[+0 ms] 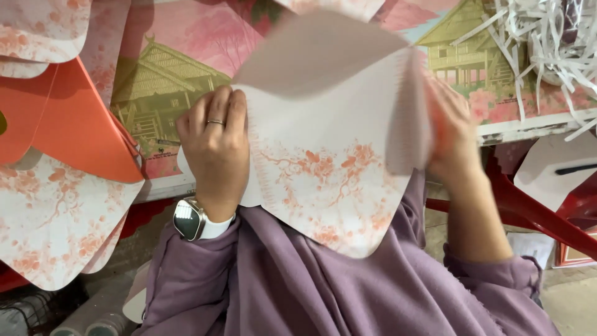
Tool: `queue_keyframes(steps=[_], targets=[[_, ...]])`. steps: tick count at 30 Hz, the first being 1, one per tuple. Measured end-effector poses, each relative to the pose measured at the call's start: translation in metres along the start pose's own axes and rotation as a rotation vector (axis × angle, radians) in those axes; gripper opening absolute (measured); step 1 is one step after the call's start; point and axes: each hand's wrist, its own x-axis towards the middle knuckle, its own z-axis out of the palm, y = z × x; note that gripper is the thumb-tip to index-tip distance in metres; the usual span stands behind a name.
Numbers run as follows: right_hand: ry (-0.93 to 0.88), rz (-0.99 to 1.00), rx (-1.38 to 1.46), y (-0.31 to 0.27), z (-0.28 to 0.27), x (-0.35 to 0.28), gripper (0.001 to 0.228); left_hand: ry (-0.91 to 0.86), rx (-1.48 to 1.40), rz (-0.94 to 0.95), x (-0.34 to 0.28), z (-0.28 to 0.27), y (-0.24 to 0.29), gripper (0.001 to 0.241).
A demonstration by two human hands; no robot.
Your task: The person folds a stack of white and orange patterned paper sheets into envelopes. They fold the side flaps inward, then fold the bottom flap up, and finally fold the top flap down to seal the envelope with a gold sticker.
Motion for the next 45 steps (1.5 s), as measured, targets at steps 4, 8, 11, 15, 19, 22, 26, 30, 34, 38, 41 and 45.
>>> queue_keyframes(steps=[4,8,11,15,19,22,26,30,34,38,41,45], targets=[[0.005,0.05,-0.281,-0.01,0.017,0.006,0.036,-0.061,-0.111,0.01,-0.007,-0.014,-0.015,0.014],[0.03,-0.009,-0.395,-0.008,0.021,0.004,0.033,-0.257,-0.308,-0.098,-0.013,-0.055,-0.035,0.025],[0.045,-0.008,-0.391,-0.008,0.024,0.005,0.033,-0.383,-0.912,-0.214,-0.016,-0.069,-0.044,0.043],[0.104,-0.054,-0.321,-0.005,0.03,0.0,0.029,-0.674,-0.759,-0.2,-0.013,-0.042,-0.029,0.055],[0.074,-0.072,-0.275,-0.018,0.032,-0.001,0.03,-0.541,-0.198,-0.051,-0.047,-0.014,-0.002,0.061],[0.074,-0.084,-0.333,-0.018,0.037,-0.003,0.027,-0.631,-0.082,-0.162,-0.043,-0.01,0.007,0.066],[0.062,-0.126,-0.351,-0.014,0.034,-0.003,0.035,-0.382,-0.142,-0.079,-0.037,-0.012,0.01,0.053],[0.067,-0.24,-0.308,-0.003,0.022,0.004,0.024,-0.226,-0.132,-0.145,-0.029,-0.005,0.013,0.035],[-0.082,-0.068,-0.333,0.005,0.003,0.021,0.015,-0.142,-0.28,-0.221,-0.017,-0.001,0.001,0.028],[-0.376,0.181,-0.062,-0.003,-0.009,0.049,0.075,-0.284,-0.514,-0.223,-0.017,0.007,-0.014,0.066],[-0.362,0.133,-0.047,0.001,-0.009,0.05,0.075,-0.238,-0.642,-0.116,-0.008,0.005,-0.014,0.062],[-0.361,-0.113,0.019,-0.009,-0.009,0.059,0.028,-0.361,-0.657,0.004,0.006,-0.001,0.0,0.034]])
